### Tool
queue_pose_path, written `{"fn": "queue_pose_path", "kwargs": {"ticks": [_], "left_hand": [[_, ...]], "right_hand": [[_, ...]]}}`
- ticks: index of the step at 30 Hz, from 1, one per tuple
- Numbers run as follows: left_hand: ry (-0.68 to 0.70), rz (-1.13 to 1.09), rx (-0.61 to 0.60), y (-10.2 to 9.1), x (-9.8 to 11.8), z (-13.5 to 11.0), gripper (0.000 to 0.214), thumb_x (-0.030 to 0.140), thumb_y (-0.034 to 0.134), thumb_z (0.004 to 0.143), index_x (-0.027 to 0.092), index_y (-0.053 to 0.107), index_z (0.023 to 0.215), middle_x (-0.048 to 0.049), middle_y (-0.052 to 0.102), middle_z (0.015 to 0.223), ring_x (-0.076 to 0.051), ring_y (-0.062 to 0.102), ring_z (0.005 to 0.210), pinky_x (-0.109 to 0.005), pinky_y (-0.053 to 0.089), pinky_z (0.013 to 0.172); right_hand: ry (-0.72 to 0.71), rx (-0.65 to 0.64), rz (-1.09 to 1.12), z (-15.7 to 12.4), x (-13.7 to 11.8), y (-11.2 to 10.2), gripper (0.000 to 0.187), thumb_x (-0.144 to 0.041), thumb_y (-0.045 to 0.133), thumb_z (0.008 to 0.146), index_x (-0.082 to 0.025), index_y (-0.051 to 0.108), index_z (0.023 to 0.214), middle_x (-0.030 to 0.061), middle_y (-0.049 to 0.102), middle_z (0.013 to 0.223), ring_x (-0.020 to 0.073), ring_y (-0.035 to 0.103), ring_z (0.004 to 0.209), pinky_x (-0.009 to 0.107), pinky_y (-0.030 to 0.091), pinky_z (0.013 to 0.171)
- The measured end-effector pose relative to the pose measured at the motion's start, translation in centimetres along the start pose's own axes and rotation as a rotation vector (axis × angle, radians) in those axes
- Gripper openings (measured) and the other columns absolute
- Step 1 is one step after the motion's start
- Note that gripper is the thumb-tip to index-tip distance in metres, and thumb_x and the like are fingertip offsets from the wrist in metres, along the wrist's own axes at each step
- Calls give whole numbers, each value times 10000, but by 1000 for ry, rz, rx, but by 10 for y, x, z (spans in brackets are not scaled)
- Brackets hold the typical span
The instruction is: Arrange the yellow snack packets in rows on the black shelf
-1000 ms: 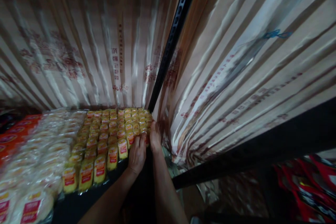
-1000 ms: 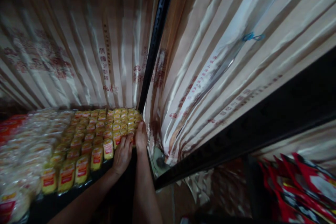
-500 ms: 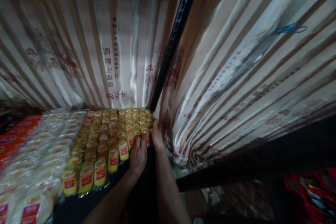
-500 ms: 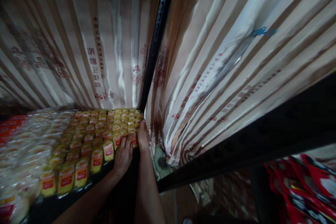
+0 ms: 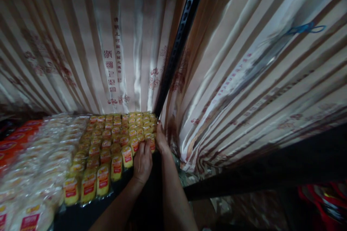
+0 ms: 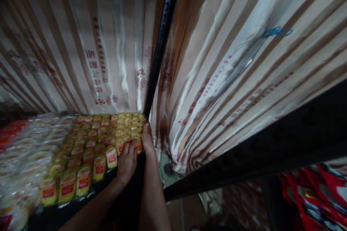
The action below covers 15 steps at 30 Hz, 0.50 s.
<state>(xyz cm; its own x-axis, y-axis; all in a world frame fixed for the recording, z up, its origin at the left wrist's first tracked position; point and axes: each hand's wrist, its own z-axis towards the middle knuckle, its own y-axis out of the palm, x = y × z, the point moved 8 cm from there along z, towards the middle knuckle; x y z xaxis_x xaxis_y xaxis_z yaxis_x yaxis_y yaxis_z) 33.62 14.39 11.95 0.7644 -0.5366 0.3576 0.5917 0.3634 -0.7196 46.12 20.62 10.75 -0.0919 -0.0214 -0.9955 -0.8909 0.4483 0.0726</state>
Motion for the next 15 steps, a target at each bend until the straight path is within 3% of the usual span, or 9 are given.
{"fn": "queue_pose_path", "kwargs": {"ticks": [4, 11, 15], "left_hand": [[-9, 18, -17, 3, -2, -1, 327, 112, 390, 863, 160, 451, 1181, -56, 551, 939, -160, 586, 828, -256, 507, 720], [-25, 16, -32, 5, -3, 0, 330, 124, 393, 867, 181, 451, 1186, -52, 549, 947, -157, 589, 851, -254, 504, 738], [-28, 22, -31, 5, -3, -1, 347, 115, 389, 862, 187, 448, 1196, -53, 552, 965, -154, 589, 857, -253, 506, 733]], "right_hand": [[-109, 6, -103, 3, -5, 0, 648, -683, 302, 792, -207, 586, 1128, 53, 553, 1265, 190, 446, 1223, 322, 299, 1044], [-63, 52, -263, 11, -2, -9, 556, -652, 375, 798, -242, 532, 1139, 54, 627, 1101, 205, 562, 1050, 359, 382, 948], [-75, 64, -176, 16, 4, -8, 539, -647, 353, 808, -250, 514, 1135, 40, 618, 1106, 183, 572, 1022, 341, 417, 912]]}}
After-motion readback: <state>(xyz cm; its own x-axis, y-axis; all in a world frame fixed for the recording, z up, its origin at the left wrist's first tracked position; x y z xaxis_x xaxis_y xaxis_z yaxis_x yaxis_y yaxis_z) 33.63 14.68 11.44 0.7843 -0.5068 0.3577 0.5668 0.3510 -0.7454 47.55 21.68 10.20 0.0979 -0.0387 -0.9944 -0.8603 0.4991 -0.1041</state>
